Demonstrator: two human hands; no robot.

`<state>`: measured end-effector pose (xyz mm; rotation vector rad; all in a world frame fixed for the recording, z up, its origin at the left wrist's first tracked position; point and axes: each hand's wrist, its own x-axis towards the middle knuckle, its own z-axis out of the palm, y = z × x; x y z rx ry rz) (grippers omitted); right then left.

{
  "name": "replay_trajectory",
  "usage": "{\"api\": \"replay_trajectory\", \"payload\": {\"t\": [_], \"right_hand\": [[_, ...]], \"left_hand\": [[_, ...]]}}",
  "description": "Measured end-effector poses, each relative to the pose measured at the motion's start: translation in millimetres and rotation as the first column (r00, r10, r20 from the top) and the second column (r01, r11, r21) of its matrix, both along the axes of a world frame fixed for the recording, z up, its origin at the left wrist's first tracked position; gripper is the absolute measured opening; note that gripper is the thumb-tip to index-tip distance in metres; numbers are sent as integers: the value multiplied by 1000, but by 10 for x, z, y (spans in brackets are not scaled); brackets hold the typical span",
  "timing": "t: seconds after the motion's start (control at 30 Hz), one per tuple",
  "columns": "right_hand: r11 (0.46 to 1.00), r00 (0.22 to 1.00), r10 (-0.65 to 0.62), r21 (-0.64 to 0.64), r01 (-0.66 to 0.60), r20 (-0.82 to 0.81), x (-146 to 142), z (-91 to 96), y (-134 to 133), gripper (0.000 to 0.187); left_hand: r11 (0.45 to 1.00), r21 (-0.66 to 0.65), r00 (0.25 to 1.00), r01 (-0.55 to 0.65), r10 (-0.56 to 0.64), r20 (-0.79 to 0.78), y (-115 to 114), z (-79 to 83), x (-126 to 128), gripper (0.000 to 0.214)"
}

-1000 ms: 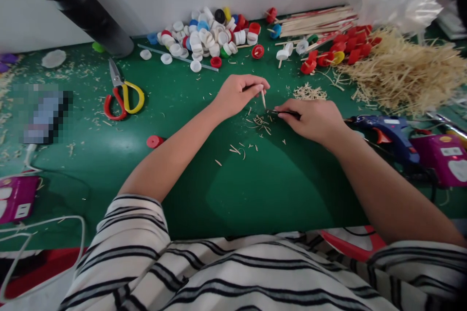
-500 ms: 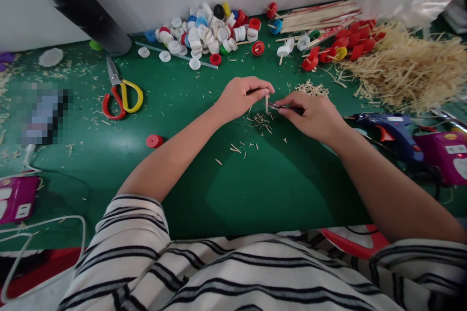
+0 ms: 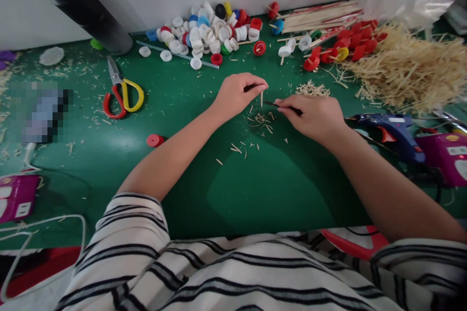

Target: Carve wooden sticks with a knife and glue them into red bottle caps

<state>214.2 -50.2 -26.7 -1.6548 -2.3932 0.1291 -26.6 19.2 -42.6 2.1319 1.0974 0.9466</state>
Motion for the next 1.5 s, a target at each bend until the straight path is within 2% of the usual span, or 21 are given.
{"api": "replay_trajectory", "payload": {"t": [0.2, 0.5, 0.63, 0.8, 1.13, 1.5], "right_hand": [[999, 985, 28, 35, -34, 172, -121, -23, 41, 59], [998, 984, 54, 9, -56, 169, -119, -19, 44, 52], [995, 979, 63, 69, -77, 195, -90, -55, 67, 58], [983, 978, 75, 150, -105, 193, -88, -77, 118, 56], [994, 986, 41, 93, -56, 159, -103, -104, 117, 54], [999, 984, 28, 39, -35, 175, -137, -8, 67, 51]], "left_hand": [[999, 31, 1000, -25, 25, -19, -22, -13, 53, 19], [999, 44, 999, -27, 29, -40, -23, -33, 80, 19], [998, 58, 999, -20, 23, -49, -1, -39, 63, 20], [999, 48, 999, -17, 20, -46, 30, -73, 58, 22], [996, 24, 996, -85, 86, -31, 69, -146, 88, 20], [996, 64, 997, -64, 67, -46, 11, -108, 78, 19]]}}
